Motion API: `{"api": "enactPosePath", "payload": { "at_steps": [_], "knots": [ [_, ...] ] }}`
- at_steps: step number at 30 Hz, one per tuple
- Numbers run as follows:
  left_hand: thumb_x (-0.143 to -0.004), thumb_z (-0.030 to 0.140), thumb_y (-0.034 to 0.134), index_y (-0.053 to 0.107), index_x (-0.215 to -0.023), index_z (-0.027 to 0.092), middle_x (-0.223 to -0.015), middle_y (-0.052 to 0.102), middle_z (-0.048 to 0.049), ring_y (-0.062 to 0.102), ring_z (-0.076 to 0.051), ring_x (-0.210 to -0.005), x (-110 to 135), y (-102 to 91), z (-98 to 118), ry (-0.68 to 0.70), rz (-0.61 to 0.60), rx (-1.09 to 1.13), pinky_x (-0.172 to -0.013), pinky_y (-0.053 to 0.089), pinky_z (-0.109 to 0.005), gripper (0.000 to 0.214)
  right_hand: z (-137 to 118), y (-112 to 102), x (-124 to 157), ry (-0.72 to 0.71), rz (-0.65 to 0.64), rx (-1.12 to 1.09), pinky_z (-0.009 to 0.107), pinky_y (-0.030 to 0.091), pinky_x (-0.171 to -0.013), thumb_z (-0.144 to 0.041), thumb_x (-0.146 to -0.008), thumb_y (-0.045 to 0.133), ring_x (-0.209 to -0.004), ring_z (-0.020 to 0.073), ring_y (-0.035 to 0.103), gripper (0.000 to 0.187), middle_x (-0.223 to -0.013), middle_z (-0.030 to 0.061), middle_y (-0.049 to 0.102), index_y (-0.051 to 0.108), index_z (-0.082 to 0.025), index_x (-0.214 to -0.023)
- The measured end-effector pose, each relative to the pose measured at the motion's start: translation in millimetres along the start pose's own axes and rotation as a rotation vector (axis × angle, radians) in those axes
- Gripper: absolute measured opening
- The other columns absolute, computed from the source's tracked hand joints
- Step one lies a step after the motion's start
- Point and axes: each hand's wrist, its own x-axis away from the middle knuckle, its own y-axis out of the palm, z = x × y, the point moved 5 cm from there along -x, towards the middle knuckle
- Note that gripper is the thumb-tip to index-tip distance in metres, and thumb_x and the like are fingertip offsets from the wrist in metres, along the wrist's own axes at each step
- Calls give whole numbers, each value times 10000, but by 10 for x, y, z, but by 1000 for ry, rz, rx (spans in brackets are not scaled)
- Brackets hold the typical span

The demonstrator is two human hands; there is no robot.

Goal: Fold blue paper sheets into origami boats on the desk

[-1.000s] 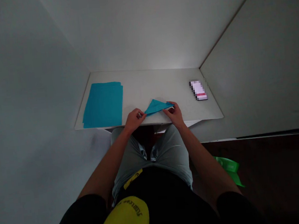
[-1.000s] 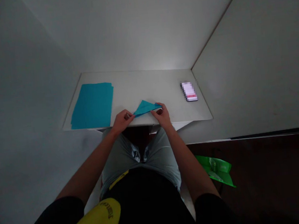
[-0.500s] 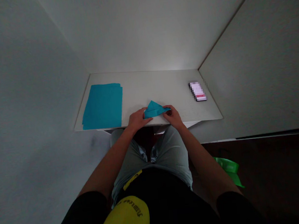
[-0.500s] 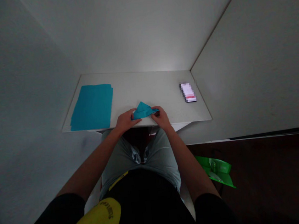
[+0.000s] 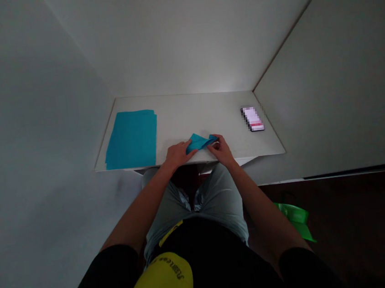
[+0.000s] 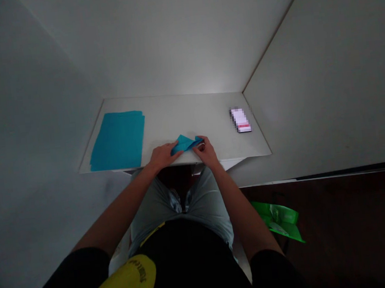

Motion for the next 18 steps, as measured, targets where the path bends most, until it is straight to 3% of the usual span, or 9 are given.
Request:
{"api": "enactPosePath", "payload": {
  "at_steps": [7, 14, 18],
  "knots": [
    [-1136, 563, 452, 636, -1577, 226, -1354, 782, -195, 781, -366, -1117, 37, -8, 62, 30, -1, -76, -879, 537, -403, 584, -18, 51, -19, 11, 143, 67, 352, 545, -704, -555, -807, 795, -688, 177, 617, 710, -958, 2, 719, 520, -244, -1384],
    [-1089, 572, 568, 651, -1556, 233, -1321, 806, -192, 781, -386, -1137, 40, 7, 55, 45, 28, -35, -890, 543, -421, 583, -36, 165, -38, 56, 249, 177, 390, 545, -754, -416, -769, 741, -756, 250, 683, 704, -908, 16, 746, 483, -240, -1401],
    [-1091, 578, 561, 691, -1508, 246, -1322, 807, -190, 780, -391, -1136, 27, 14, 30, 10, 48, 29, -906, 540, -434, 549, -49, 205, -46, 64, 266, 226, 400, 552, -747, -422, -770, 753, -784, 287, 724, 896, -975, 62, 781, 373, -202, -1552]
  ]
}}
